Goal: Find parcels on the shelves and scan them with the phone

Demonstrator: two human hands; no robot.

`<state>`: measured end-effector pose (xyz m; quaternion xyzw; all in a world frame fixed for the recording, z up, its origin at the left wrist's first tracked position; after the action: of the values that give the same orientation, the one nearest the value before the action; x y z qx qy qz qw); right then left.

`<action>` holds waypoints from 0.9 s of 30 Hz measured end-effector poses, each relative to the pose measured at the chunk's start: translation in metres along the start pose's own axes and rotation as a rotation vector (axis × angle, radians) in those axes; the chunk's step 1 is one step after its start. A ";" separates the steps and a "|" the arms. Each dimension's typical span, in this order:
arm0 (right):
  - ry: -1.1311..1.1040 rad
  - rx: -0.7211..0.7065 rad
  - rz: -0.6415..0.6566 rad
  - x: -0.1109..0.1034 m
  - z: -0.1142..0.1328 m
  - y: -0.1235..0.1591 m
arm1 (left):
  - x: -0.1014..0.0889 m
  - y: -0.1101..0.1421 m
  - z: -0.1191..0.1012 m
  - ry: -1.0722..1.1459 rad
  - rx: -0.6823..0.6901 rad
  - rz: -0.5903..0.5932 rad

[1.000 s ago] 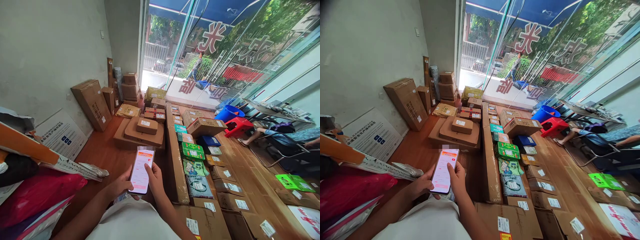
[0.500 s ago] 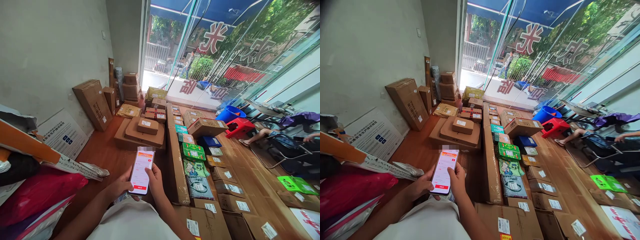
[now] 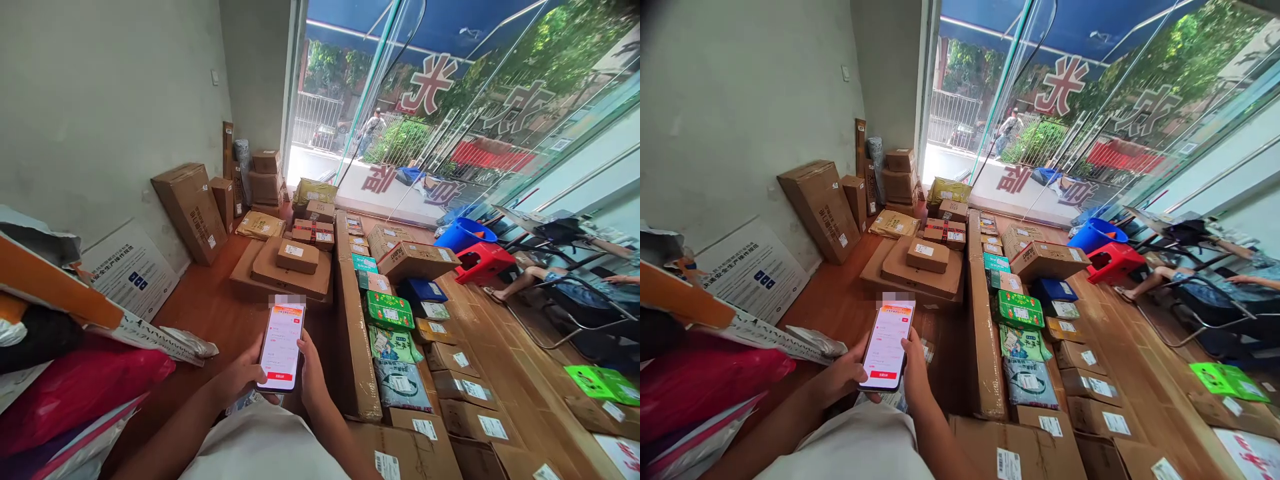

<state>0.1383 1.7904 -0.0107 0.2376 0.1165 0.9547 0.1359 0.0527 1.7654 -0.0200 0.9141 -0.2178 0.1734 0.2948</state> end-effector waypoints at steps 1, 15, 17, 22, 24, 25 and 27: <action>-0.019 0.022 0.005 0.001 -0.003 0.000 | 0.000 0.000 0.000 -0.007 -0.006 -0.008; -0.051 0.114 0.068 -0.049 0.011 0.001 | 0.056 -0.003 0.023 -0.143 0.039 -0.120; -0.035 0.136 0.085 -0.061 0.017 0.006 | 0.071 -0.003 0.032 -0.096 0.062 -0.149; 0.000 0.181 0.134 -0.077 0.024 0.019 | 0.084 0.005 0.053 0.026 0.118 -0.225; 0.009 0.200 0.154 -0.076 0.022 0.024 | 0.085 0.011 0.058 0.064 0.121 -0.235; 0.012 0.215 0.166 -0.074 0.021 0.026 | 0.085 0.014 0.060 0.085 0.119 -0.241; 0.016 0.250 0.202 -0.068 0.017 0.031 | 0.084 0.020 0.062 0.124 0.120 -0.277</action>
<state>0.1984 1.7426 -0.0156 0.2557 0.2111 0.9434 0.0076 0.1250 1.6876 -0.0206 0.9389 -0.0603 0.2000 0.2734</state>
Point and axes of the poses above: each hand's wrist, its own y-axis away from the middle knuckle, its own x-axis out of the palm, z = x × y, the point moved 10 cm from there along -y, towards the middle knuckle, and after that the axes turned 13 degrees about -z, right-handed, at the moved point
